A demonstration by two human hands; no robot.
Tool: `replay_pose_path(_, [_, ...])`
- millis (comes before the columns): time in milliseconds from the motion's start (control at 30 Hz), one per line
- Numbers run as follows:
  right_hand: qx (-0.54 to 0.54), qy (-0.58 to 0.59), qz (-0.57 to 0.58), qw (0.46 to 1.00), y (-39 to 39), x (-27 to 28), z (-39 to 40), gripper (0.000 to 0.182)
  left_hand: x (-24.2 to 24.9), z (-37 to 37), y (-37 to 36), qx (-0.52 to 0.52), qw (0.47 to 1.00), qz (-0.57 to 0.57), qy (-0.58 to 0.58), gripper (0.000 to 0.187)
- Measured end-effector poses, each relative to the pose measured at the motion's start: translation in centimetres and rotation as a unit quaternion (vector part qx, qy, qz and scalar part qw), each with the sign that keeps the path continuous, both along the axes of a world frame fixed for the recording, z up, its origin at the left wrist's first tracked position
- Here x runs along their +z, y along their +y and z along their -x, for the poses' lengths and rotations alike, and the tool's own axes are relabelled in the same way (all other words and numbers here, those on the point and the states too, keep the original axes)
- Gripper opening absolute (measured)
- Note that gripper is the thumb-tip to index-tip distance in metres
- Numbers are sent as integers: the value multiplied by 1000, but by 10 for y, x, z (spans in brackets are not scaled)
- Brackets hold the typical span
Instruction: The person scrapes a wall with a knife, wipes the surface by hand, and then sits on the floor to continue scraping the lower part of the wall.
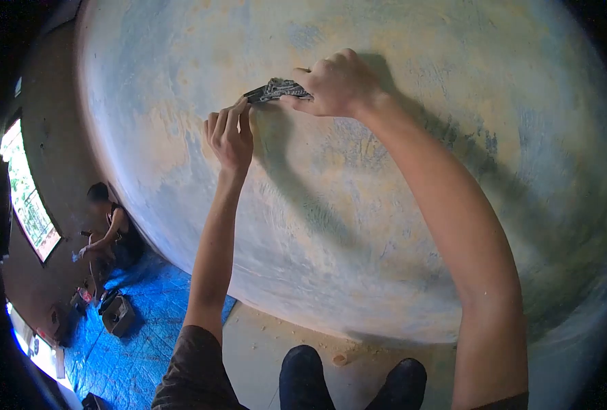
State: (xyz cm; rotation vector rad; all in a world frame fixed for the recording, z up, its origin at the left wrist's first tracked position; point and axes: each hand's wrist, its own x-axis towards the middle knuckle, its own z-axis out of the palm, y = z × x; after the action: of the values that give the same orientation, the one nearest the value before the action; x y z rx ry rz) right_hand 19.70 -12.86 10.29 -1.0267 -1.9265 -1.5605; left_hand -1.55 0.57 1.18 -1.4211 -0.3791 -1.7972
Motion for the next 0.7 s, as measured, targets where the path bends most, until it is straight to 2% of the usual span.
replay_pose_path(167, [12,-33,3,999,-5,-1,-2,54,-16,-1,-4,2,1000,9,7,16])
replay_pose_path(367, [13,12,-11,1000,2,-2,0,51,0,2,0,20,1000,13,5,17])
replay_pose_path(567, [37,-33,3,999,-2,0,-4,49,-17,-1,-3,21,1000,2,-2,17])
replay_pose_path(700, [34,-16,-33,999,4,-1,-5,49,-1,1,0,28,1000,-14,-1,17])
